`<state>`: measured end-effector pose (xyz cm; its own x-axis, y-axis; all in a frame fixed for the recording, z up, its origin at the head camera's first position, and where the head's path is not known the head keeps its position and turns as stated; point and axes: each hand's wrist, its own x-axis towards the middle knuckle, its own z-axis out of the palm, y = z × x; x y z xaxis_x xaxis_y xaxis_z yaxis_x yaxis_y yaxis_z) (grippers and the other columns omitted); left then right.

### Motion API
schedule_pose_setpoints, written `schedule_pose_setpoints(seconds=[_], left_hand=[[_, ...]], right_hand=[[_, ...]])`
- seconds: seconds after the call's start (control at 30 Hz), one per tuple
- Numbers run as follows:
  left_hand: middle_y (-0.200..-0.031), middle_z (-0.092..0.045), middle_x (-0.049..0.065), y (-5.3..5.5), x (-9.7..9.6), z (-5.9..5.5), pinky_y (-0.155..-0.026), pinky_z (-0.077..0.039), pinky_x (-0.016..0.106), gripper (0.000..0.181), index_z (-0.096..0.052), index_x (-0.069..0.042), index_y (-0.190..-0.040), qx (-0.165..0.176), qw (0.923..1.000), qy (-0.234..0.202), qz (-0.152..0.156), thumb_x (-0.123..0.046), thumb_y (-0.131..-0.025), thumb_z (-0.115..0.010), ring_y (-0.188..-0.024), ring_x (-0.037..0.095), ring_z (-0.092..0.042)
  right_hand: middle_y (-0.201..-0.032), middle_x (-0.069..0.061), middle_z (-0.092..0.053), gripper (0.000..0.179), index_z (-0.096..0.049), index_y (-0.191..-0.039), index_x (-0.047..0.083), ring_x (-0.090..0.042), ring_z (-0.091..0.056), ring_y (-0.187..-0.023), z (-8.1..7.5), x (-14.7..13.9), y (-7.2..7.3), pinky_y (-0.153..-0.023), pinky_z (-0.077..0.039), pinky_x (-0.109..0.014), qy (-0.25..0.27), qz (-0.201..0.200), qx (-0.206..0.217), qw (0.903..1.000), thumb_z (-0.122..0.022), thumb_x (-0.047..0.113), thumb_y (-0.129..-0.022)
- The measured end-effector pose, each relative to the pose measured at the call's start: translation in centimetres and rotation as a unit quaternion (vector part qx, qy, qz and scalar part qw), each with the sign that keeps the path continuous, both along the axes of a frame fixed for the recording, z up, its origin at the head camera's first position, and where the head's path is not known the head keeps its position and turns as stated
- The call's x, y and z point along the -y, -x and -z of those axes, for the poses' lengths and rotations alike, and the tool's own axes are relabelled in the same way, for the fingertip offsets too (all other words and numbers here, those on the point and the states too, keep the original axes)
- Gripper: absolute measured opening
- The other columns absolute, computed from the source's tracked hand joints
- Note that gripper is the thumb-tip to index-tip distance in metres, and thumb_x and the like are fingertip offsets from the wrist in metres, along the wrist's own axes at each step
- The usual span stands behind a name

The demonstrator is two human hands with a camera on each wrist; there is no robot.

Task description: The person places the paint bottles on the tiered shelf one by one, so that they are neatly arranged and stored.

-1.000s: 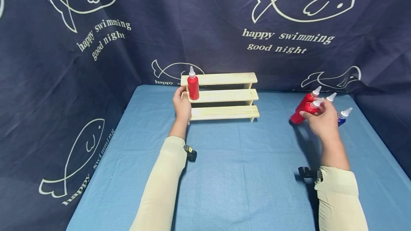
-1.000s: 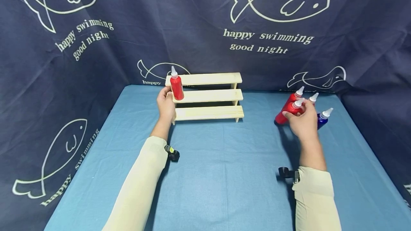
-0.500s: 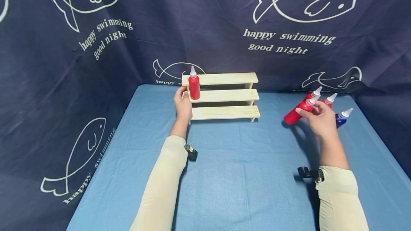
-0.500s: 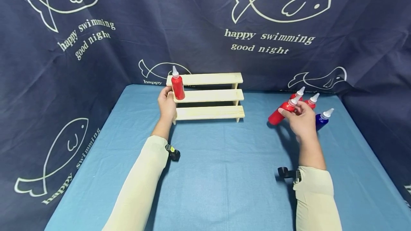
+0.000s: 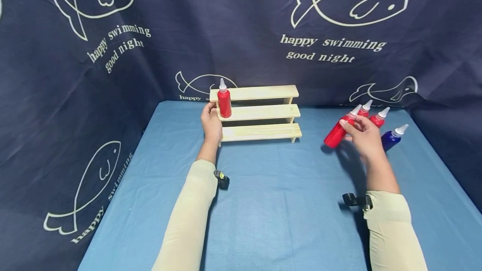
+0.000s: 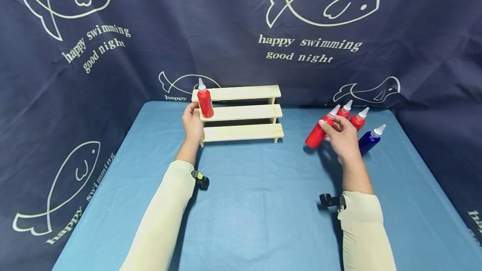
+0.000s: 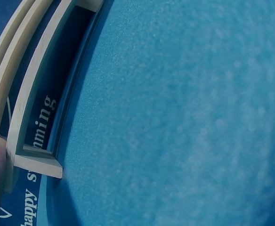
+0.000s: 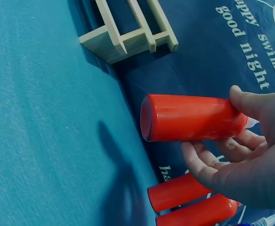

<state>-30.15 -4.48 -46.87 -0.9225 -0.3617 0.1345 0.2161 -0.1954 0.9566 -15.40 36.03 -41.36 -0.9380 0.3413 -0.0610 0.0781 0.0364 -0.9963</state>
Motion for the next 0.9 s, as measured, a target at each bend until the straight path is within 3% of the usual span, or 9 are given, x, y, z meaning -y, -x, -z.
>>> schedule_pose_setpoints(seconds=[0.3, 0.57, 0.9], left_hand=[[-0.140, -0.061, 0.027, -0.3, 0.2, -0.3, -0.124, -0.038, 0.042, 0.034, -0.061, 0.011, -0.133, 0.005, 0.9999, -0.013, 0.006, 0.002, -0.108, -0.038, -0.137, 0.030, -0.051], [-0.140, -0.059, 0.026, -0.2, 0.4, -0.3, -0.123, -0.038, 0.042, 0.035, -0.060, 0.011, -0.133, 0.002, 0.9999, -0.011, 0.005, 0.003, -0.108, -0.037, -0.136, 0.030, -0.051], [-0.139, -0.060, 0.027, -0.2, 0.2, -0.1, -0.122, -0.038, 0.041, 0.035, -0.061, 0.011, -0.132, 0.003, 1.0000, -0.004, 0.005, 0.003, -0.108, -0.038, -0.136, 0.031, -0.051]], right_hand=[[-0.095, 0.029, -0.072, 0.023, -0.064, -0.122, 0.025, 0.006, -0.066, -0.083, 0.0, 0.8, 0.4, -0.067, -0.058, -0.014, -0.009, -0.016, -0.008, 0.9998, -0.071, 0.021, -0.101], [-0.096, 0.034, -0.068, 0.018, -0.066, -0.121, 0.027, 0.010, -0.064, -0.087, 0.5, 1.8, 1.0, -0.071, -0.059, -0.016, -0.102, -0.060, 0.004, 0.9930, -0.067, 0.023, -0.104], [-0.097, 0.034, -0.068, 0.028, -0.065, -0.130, 0.016, 0.009, -0.065, -0.090, 0.1, 2.8, 1.2, -0.075, -0.061, -0.019, -0.144, -0.107, 0.030, 0.9832, -0.064, 0.029, -0.106]])
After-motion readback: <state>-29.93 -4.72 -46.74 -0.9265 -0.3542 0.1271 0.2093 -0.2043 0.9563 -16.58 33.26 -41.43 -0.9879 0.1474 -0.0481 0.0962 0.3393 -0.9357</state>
